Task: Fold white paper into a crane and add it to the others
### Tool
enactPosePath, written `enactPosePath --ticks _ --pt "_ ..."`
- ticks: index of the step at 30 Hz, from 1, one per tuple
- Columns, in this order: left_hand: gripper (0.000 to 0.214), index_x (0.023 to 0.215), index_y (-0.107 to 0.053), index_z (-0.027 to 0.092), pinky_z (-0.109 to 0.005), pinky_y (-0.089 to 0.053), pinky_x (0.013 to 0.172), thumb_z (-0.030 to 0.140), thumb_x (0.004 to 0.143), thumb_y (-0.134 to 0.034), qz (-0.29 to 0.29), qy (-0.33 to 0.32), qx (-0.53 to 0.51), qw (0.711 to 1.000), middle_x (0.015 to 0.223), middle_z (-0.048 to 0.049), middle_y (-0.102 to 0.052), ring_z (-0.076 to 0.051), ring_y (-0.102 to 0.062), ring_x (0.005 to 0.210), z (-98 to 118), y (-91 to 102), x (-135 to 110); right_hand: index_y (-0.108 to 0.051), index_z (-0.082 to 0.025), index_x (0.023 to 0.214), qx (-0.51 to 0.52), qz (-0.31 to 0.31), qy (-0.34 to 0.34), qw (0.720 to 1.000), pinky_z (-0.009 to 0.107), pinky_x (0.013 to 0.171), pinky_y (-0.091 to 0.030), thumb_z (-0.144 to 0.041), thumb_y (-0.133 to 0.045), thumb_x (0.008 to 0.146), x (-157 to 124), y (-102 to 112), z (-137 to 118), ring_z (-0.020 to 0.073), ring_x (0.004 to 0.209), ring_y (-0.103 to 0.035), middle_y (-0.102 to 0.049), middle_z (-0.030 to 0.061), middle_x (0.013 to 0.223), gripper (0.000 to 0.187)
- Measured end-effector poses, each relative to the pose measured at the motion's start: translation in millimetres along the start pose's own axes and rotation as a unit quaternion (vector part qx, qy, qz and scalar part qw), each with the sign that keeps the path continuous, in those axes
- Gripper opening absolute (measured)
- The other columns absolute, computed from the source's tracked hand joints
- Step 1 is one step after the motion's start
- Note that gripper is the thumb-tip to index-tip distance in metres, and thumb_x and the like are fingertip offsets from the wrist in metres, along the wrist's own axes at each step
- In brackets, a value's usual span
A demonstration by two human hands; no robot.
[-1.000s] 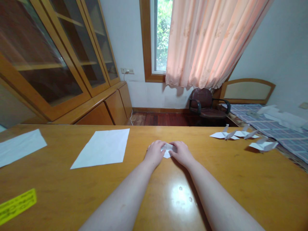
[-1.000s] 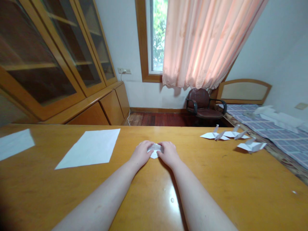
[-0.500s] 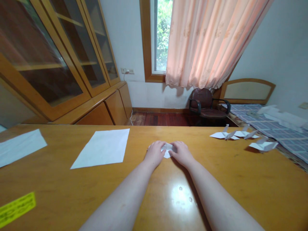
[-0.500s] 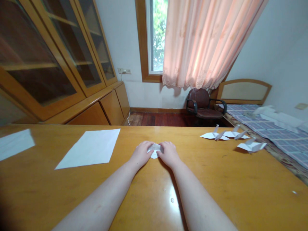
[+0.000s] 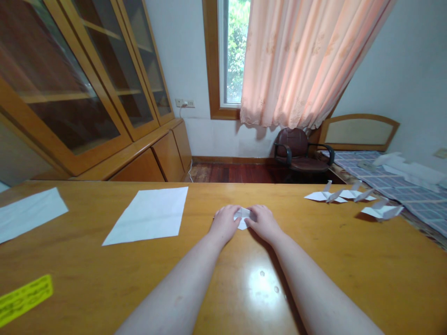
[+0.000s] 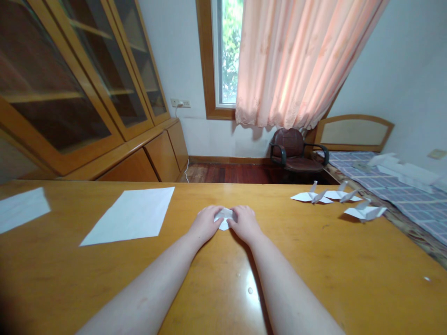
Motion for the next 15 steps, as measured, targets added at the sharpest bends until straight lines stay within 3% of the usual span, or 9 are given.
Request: enactPosePath --ticks 15 --pt "0.034 0.113 -0.059 0.023 -0.032 -0.039 0.092 0.025 0.079 -0.058 0.003 -0.002 -0.002 1.000 0.112 -0.0041 -0.063 -0.021 -0.054 0.104 0.9 1.1 -0.6 -0.062 -0.017 0.103 0.005 0.003 0.004 1.000 0.031 0.086 -0.034 -0.028 -0.061 0.077 -0.2 -1.0 0.8 0.0202 0.095 -0.050 -0.064 0.0058 0.099 0.028"
Point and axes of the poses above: each hand's wrist, its own x-axis towards the middle knuckle, its own y-axis out of the back of the hand, z = x × y, the point moved 5 cm from there along x, towards the middle knuckle
